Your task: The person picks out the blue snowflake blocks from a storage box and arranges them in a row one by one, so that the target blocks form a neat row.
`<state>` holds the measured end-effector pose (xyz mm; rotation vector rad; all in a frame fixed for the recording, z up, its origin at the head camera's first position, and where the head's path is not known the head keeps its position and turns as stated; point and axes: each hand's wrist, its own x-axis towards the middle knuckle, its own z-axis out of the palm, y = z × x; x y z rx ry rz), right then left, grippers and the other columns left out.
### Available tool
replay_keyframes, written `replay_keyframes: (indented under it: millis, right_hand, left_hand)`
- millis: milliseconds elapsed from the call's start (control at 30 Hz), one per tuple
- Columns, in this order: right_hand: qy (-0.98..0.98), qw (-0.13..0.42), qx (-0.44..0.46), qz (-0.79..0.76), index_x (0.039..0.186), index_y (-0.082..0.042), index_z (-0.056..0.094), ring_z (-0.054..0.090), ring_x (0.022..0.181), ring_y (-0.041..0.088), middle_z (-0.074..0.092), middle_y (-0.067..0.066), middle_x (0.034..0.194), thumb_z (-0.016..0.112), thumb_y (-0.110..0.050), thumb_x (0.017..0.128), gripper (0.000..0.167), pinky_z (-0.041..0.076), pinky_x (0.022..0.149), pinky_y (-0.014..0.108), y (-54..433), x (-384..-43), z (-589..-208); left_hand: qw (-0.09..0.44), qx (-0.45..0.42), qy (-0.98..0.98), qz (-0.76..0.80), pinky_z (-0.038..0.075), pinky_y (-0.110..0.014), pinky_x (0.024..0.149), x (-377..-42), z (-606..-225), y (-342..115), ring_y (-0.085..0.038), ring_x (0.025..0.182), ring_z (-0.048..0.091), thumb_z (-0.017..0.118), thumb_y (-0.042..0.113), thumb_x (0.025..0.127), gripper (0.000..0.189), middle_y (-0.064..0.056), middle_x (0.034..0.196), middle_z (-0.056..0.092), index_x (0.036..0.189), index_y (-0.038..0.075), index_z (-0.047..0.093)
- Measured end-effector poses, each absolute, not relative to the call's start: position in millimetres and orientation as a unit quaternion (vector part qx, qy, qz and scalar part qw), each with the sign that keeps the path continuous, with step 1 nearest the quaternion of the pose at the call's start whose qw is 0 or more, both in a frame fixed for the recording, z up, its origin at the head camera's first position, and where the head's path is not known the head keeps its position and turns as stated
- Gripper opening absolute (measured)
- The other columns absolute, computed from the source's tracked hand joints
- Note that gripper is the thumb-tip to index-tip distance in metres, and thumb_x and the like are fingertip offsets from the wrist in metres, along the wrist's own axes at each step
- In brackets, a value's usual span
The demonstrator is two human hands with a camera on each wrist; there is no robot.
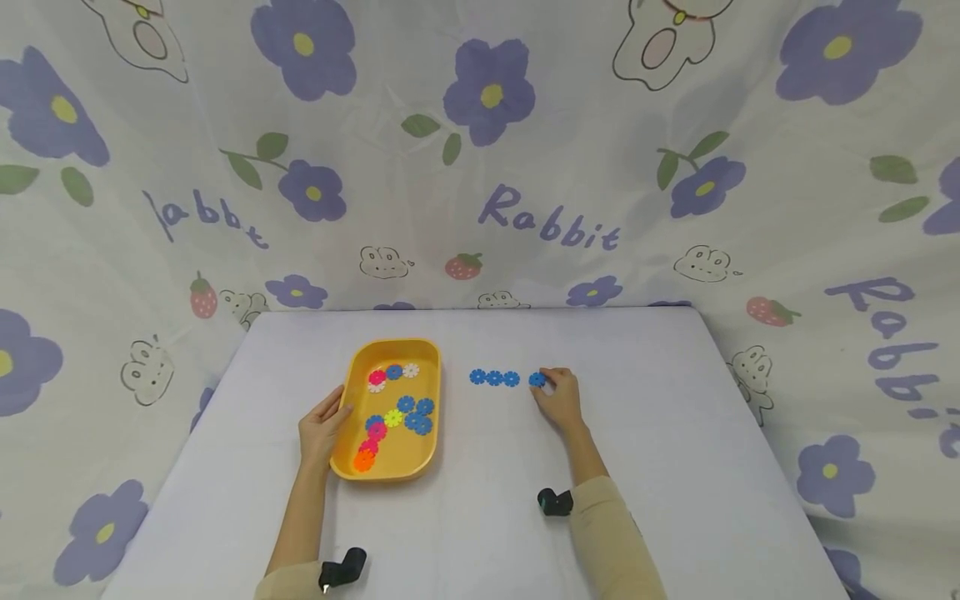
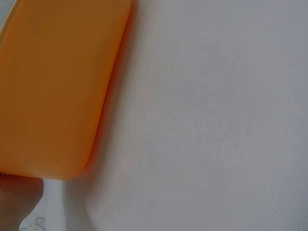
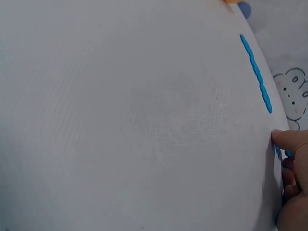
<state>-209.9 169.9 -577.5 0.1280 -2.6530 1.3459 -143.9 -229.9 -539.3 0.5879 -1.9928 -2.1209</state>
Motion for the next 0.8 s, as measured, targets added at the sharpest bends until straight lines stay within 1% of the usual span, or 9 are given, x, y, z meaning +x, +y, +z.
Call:
replay_keyframes:
  millis: [100,200,300,333,433,533,567,700,800]
  right_hand:
    - [-0.888,0.086,0.044,0.450,0.114,0.011,0.061,0.051,0.103,0.041,0.054,0.028,0.108,0.072,-0.004,0.079,0.040,0.044,0.093,0.052,169.8,-210.7,-578.7]
    - [-0.880,0.103,0.056,0.460,0.112,0.012,0.061,0.050,0.101,0.045,0.053,0.031,0.106,0.071,-0.005,0.079,0.039,0.043,0.091,0.055,170.4,-211.3,-581.0]
    - [-0.870,0.122,0.073,0.471,0.112,0.012,0.062,0.050,0.099,0.046,0.053,0.031,0.105,0.069,-0.012,0.080,0.041,0.043,0.088,0.056,172.0,-211.0,-583.8]
    - [-0.867,0.134,0.079,0.473,0.111,0.011,0.063,0.050,0.097,0.043,0.053,0.029,0.104,0.069,-0.017,0.080,0.042,0.045,0.087,0.052,172.9,-211.2,-586.2]
    - [-0.864,0.131,0.075,0.481,0.113,0.009,0.062,0.050,0.100,0.042,0.051,0.027,0.107,0.070,-0.025,0.081,0.048,0.045,0.090,0.049,174.8,-211.0,-589.3]
    - [-0.864,0.120,0.057,0.485,0.112,0.011,0.061,0.050,0.104,0.044,0.050,0.029,0.110,0.071,-0.021,0.080,0.046,0.044,0.095,0.052,174.7,-211.1,-589.7]
    - [-0.869,0.108,0.046,0.481,0.111,0.013,0.060,0.049,0.106,0.047,0.050,0.031,0.112,0.070,-0.016,0.080,0.044,0.041,0.096,0.057,174.1,-210.8,-587.7]
    - [-0.882,0.087,0.014,0.464,0.109,0.014,0.062,0.049,0.107,0.044,0.051,0.029,0.112,0.070,-0.007,0.081,0.035,0.042,0.097,0.054,170.7,-211.1,-582.9]
    - [-0.885,0.074,-0.001,0.459,0.110,0.011,0.063,0.049,0.108,0.041,0.051,0.027,0.113,0.070,-0.007,0.082,0.034,0.042,0.098,0.050,167.6,-211.9,-580.1]
  left_hand:
    - [0.091,0.194,-0.667,-0.714,0.051,-0.012,0.081,-144.4,-539.7,-229.6,0.011,0.092,0.058,0.062,-0.001,0.088,0.044,-0.019,0.133,0.051,0.131,-0.001,0.053]
    - [0.093,0.193,-0.664,-0.716,0.051,-0.012,0.081,-145.2,-540.3,-229.7,0.012,0.091,0.058,0.062,-0.001,0.088,0.044,-0.019,0.133,0.051,0.131,-0.001,0.053]
    - [0.093,0.194,-0.664,-0.716,0.050,-0.012,0.081,-145.4,-540.5,-229.8,0.012,0.092,0.058,0.062,-0.001,0.088,0.044,-0.019,0.133,0.051,0.131,-0.001,0.053]
    - [0.095,0.195,-0.663,-0.717,0.050,-0.013,0.081,-145.6,-540.6,-229.9,0.012,0.092,0.058,0.062,-0.001,0.088,0.044,-0.018,0.133,0.051,0.131,-0.001,0.054]
    - [0.095,0.196,-0.664,-0.715,0.050,-0.012,0.081,-145.3,-540.2,-229.8,0.012,0.092,0.058,0.062,-0.001,0.088,0.044,-0.018,0.133,0.051,0.131,-0.001,0.054]
    - [0.095,0.195,-0.663,-0.717,0.051,-0.012,0.081,-145.1,-540.1,-229.7,0.013,0.090,0.058,0.061,-0.002,0.088,0.044,-0.019,0.133,0.051,0.131,-0.001,0.054]
    - [0.095,0.195,-0.662,-0.718,0.051,-0.012,0.081,-145.1,-540.0,-229.7,0.013,0.089,0.058,0.061,-0.002,0.088,0.044,-0.019,0.133,0.051,0.131,-0.001,0.054]
    - [0.092,0.198,-0.662,-0.717,0.051,-0.012,0.080,-145.1,-539.5,-229.5,0.012,0.089,0.059,0.061,-0.001,0.088,0.044,-0.019,0.133,0.051,0.131,-0.001,0.054]
    - [0.088,0.202,-0.664,-0.715,0.051,-0.013,0.081,-145.2,-538.5,-229.5,0.005,0.099,0.060,0.062,-0.001,0.088,0.044,-0.018,0.133,0.051,0.131,0.000,0.054]
